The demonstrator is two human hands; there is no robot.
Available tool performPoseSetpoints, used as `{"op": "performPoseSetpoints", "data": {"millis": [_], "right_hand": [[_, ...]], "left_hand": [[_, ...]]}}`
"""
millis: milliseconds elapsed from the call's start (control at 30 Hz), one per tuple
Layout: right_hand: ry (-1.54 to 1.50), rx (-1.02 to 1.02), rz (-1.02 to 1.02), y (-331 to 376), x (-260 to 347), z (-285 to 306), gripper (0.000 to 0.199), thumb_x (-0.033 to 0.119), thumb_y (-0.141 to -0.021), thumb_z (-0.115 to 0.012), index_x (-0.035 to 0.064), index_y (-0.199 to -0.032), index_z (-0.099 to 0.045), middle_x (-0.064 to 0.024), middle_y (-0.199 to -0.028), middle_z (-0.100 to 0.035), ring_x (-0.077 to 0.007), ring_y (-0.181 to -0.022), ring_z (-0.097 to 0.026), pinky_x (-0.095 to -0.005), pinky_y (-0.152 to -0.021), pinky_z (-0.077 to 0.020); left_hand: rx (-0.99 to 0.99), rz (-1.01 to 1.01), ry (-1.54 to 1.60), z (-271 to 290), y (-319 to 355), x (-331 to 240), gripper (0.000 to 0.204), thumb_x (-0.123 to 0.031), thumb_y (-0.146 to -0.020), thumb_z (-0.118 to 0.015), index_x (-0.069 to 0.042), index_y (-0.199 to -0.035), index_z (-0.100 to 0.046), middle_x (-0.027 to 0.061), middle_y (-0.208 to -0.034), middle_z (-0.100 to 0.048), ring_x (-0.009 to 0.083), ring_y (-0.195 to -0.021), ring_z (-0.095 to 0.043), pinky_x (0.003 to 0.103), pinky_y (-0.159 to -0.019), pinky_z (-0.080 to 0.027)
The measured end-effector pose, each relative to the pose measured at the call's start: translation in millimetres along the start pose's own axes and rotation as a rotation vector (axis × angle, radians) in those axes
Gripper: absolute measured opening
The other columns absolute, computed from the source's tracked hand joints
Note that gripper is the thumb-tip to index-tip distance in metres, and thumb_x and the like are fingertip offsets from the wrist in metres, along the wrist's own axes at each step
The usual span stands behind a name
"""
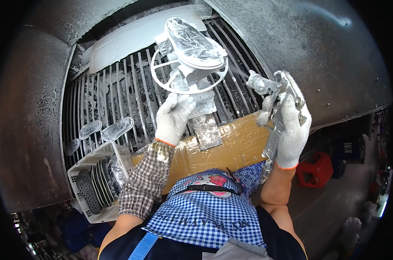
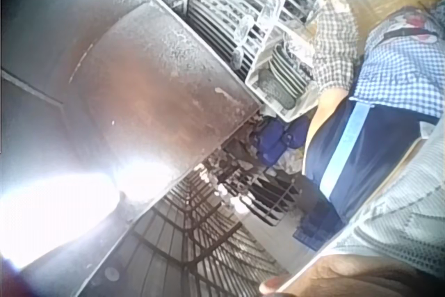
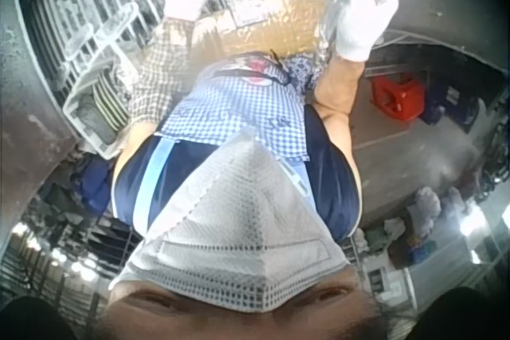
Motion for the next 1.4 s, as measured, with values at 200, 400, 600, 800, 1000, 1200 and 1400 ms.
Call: {"op": "performPoseSetpoints", "data": {"millis": [200,400,600,800,1000,1200,1400], "right_hand": [[-0.087,0.052,-0.057,1.5,3.2,-2.7,0.042,0.011,-0.111,-0.056,-0.0065,-0.149,-0.057,-0.0122,-0.116,-0.073,-0.0109,-0.086,-0.067,-0.0264,-0.072,-0.0570],[-0.077,0.066,-0.035,-0.1,-9.1,-5.9,0.043,0.012,-0.111,-0.058,-0.0062,-0.150,-0.057,-0.0108,-0.113,-0.074,-0.0097,-0.088,-0.068,-0.0251,-0.071,-0.0566],[-0.102,0.183,-0.131,-2.6,-10.6,-25.2,0.045,0.013,-0.110,-0.061,-0.0055,-0.151,-0.056,-0.0063,-0.098,-0.072,-0.0083,-0.075,-0.065,-0.0238,-0.065,-0.0548],[-0.156,0.169,-0.137,-24.4,-29.9,-40.3,0.045,0.010,-0.110,-0.059,-0.0066,-0.152,-0.054,-0.0088,-0.116,-0.073,-0.0099,-0.092,-0.068,-0.0257,-0.081,-0.0572],[-0.171,0.133,-0.022,-43.3,-43.3,-48.7,0.042,0.010,-0.110,-0.059,-0.0066,-0.149,-0.057,-0.0076,-0.118,-0.073,-0.0085,-0.094,-0.068,-0.0253,-0.081,-0.0563],[-0.205,0.077,-0.027,-41.7,-40.9,-50.1,0.041,0.015,-0.112,-0.058,-0.0018,-0.150,-0.056,-0.0055,-0.097,-0.070,-0.0078,-0.074,-0.063,-0.0241,-0.063,-0.0546],[-0.202,-0.007,0.011,-30.4,-38.0,-44.6,0.045,0.013,-0.112,-0.059,-0.0032,-0.153,-0.051,-0.0112,-0.114,-0.071,-0.0094,-0.090,-0.065,-0.0251,-0.071,-0.0581]], "left_hand": [[0.033,-0.034,-0.017,4.4,0.6,-20.0,0.055,-0.011,-0.101,-0.055,0.013,-0.149,-0.046,0.0341,-0.153,-0.052,0.0459,-0.141,-0.056,0.057,-0.115,-0.053],[0.001,-0.103,-0.017,2.1,-4.1,-36.3,0.048,-0.011,-0.102,-0.054,0.013,-0.143,-0.048,0.0385,-0.155,-0.048,0.0501,-0.144,-0.052,0.056,-0.111,-0.055],[-0.096,-0.124,-0.088,18.0,-1.8,-37.4,0.042,-0.015,-0.101,-0.061,0.007,-0.136,-0.053,0.0334,-0.145,-0.058,0.0463,-0.127,-0.065,0.057,-0.105,-0.059],[-0.156,-0.050,-0.044,30.2,2.3,-22.0,0.038,-0.015,-0.100,-0.063,-0.001,-0.135,-0.055,0.0226,-0.127,-0.066,0.0410,-0.110,-0.069,0.054,-0.098,-0.059],[-0.183,-0.021,-0.028,28.3,6.5,-13.6,0.039,-0.016,-0.101,-0.063,-0.002,-0.137,-0.055,0.0207,-0.122,-0.067,0.0389,-0.109,-0.069,0.054,-0.099,-0.059],[-0.174,-0.009,-0.040,19.0,10.1,-10.4,0.040,-0.018,-0.101,-0.066,-0.001,-0.136,-0.058,0.0203,-0.125,-0.067,0.0369,-0.111,-0.068,0.053,-0.100,-0.059],[-0.080,-0.018,-0.004,5.1,8.7,-9.2,0.047,-0.017,-0.100,-0.066,0.001,-0.142,-0.056,0.0206,-0.132,-0.065,0.0370,-0.120,-0.065,0.053,-0.105,-0.056]]}}
Point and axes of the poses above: each hand's wrist, its own y-axis away from the middle knuckle, its own z-axis out of the back of the hand, x = y × z, the point moved 2 cm from there along -y, towards the middle knuckle
